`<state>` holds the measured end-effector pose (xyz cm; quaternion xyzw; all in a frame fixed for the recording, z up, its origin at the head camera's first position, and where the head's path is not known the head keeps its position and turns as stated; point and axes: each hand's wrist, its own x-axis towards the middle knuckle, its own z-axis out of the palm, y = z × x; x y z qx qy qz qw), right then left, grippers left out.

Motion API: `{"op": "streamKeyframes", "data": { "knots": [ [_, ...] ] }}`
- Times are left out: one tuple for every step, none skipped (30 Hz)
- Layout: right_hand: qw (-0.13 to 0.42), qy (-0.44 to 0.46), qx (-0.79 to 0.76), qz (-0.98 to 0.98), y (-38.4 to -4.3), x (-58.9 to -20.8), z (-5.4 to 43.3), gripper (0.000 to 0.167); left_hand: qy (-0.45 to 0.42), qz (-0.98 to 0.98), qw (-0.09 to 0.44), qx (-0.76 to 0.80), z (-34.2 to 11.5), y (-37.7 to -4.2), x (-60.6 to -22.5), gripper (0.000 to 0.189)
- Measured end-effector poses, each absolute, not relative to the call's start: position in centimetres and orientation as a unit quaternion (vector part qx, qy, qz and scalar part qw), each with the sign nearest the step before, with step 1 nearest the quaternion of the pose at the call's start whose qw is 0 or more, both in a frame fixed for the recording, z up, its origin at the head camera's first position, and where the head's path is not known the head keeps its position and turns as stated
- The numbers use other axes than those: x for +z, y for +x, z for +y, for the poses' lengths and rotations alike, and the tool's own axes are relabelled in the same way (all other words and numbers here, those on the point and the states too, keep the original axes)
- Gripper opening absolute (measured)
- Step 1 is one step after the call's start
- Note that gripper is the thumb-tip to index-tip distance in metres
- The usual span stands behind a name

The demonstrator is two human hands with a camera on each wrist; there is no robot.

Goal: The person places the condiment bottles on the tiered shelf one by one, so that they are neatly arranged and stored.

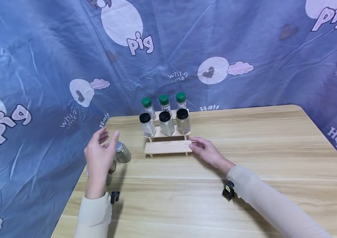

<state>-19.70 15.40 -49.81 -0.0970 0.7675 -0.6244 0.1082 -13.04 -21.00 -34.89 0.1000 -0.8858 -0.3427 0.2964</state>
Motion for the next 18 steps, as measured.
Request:
{"op": "streamKeyframes", "data": {
  "knots": [
    [0.109,-0.097,-0.625,0.767,-19.7,-49.8,15.4,0.050,0.106,-0.886,0.302,-0.336,-21.7,-12.5,-35.0,0.061],
    [0.110,-0.097,-0.625,0.767,-19.7,-49.8,15.4,0.050,0.114,-0.886,0.307,-0.328,-22.3,-12.0,-35.1,0.059],
    [0.111,-0.096,-0.626,0.766,-19.6,-49.7,15.4,0.050,0.122,-0.887,0.309,-0.321,-22.9,-11.4,-35.2,0.059],
    [0.112,-0.095,-0.626,0.766,-19.6,-49.6,15.4,0.050,0.130,-0.886,0.311,-0.317,-23.6,-10.9,-35.4,0.058],
    [0.112,-0.094,-0.626,0.766,-19.6,-49.6,15.4,0.050,0.138,-0.885,0.312,-0.315,-24.1,-10.4,-35.5,0.058],
    [0.112,-0.094,-0.626,0.766,-19.6,-49.6,15.4,0.050,0.145,-0.884,0.313,-0.315,-24.7,-10.0,-35.7,0.058],
    [0.112,-0.094,-0.625,0.766,-19.6,-49.5,15.4,0.050,0.152,-0.884,0.311,-0.315,-25.2,-9.5,-35.9,0.058],
    [0.112,-0.094,-0.625,0.767,-19.6,-49.5,15.5,0.050,0.159,-0.882,0.308,-0.319,-25.7,-9.1,-36.1,0.059],
    [0.112,-0.092,-0.626,0.767,-19.6,-49.5,15.5,0.050,0.166,-0.881,0.303,-0.324,-26.1,-8.8,-36.4,0.060],
    [0.111,-0.093,-0.624,0.768,-19.6,-49.5,15.5,0.050,0.172,-0.880,0.295,-0.329,-26.5,-8.5,-36.7,0.061],
    [0.111,-0.092,-0.625,0.767,-19.6,-49.6,15.5,0.050,0.179,-0.881,0.285,-0.333,-26.9,-8.2,-37.0,0.063],
    [0.111,-0.093,-0.624,0.767,-19.6,-49.6,15.6,0.050,0.186,-0.883,0.271,-0.335,-27.2,-8.0,-37.3,0.065],
    [0.111,-0.091,-0.625,0.767,-19.6,-49.6,15.5,0.050,0.191,-0.884,0.256,-0.340,-27.5,-7.8,-37.7,0.067],
    [0.111,-0.092,-0.625,0.767,-19.7,-49.7,15.5,0.050,0.195,-0.885,0.242,-0.346,-27.8,-7.6,-38.0,0.069],
    [0.111,-0.092,-0.625,0.767,-19.7,-49.7,15.5,0.050,0.200,-0.887,0.229,-0.347,-28.0,-7.4,-38.4,0.071],
    [0.113,-0.095,-0.626,0.766,-19.7,-49.7,15.4,0.051,0.203,-0.889,0.217,-0.348,-28.3,-7.2,-38.7,0.073],
    [0.115,-0.095,-0.628,0.764,-19.7,-49.7,15.4,0.051,0.206,-0.891,0.207,-0.347,-28.5,-7.1,-39.0,0.075],
    [0.116,-0.096,-0.628,0.764,-19.8,-49.7,15.3,0.051,0.208,-0.893,0.199,-0.347,-28.7,-6.9,-39.3,0.076]
  ]
}}
